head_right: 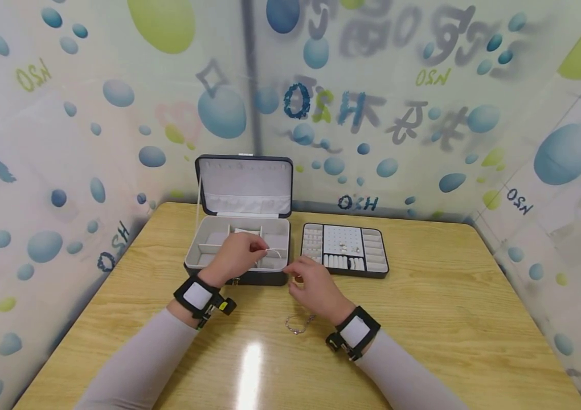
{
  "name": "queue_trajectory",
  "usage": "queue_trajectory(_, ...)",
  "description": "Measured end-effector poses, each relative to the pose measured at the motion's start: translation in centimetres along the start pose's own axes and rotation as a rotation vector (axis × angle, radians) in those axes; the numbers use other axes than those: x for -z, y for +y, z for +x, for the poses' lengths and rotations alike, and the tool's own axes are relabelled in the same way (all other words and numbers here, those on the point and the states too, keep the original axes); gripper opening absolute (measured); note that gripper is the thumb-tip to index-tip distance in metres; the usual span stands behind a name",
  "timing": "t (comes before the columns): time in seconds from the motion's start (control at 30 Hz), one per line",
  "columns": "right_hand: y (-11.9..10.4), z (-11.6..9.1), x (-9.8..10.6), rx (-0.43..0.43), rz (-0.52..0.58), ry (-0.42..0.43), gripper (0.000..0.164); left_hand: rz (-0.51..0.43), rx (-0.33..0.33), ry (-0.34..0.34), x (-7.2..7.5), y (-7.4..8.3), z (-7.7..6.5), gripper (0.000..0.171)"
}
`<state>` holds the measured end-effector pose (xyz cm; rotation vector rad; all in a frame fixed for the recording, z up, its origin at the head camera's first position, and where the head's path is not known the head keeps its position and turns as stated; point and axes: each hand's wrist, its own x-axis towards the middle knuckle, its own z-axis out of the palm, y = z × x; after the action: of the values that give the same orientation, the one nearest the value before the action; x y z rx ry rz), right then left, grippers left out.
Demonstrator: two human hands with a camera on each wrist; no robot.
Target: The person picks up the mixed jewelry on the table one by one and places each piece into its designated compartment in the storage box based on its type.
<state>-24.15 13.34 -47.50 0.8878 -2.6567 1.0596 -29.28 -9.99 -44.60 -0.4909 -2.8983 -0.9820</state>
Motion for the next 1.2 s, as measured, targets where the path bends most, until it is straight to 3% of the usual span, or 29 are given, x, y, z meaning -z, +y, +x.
queue_trajectory(0.23,0.1,0.0,0.1,-0.005,-0.013,-0.02,0.025,0.08,-0.051,-0.007,-1.0,0.2,-0.1,0.01)
queue_trajectory(0.83,0.3,0.0,0.0,-0.003,-0.024,-0.033,0.024,0.144,-0.042,-0.019,-2.1,-0.1,0.2,0.012)
queue_trajectory(1.2,0.3,0.0,0.1,-0.016,-0.01,-0.044,0.023,0.129,-0.047,-0.032,-1.9,-0.1,0.3,0.014)
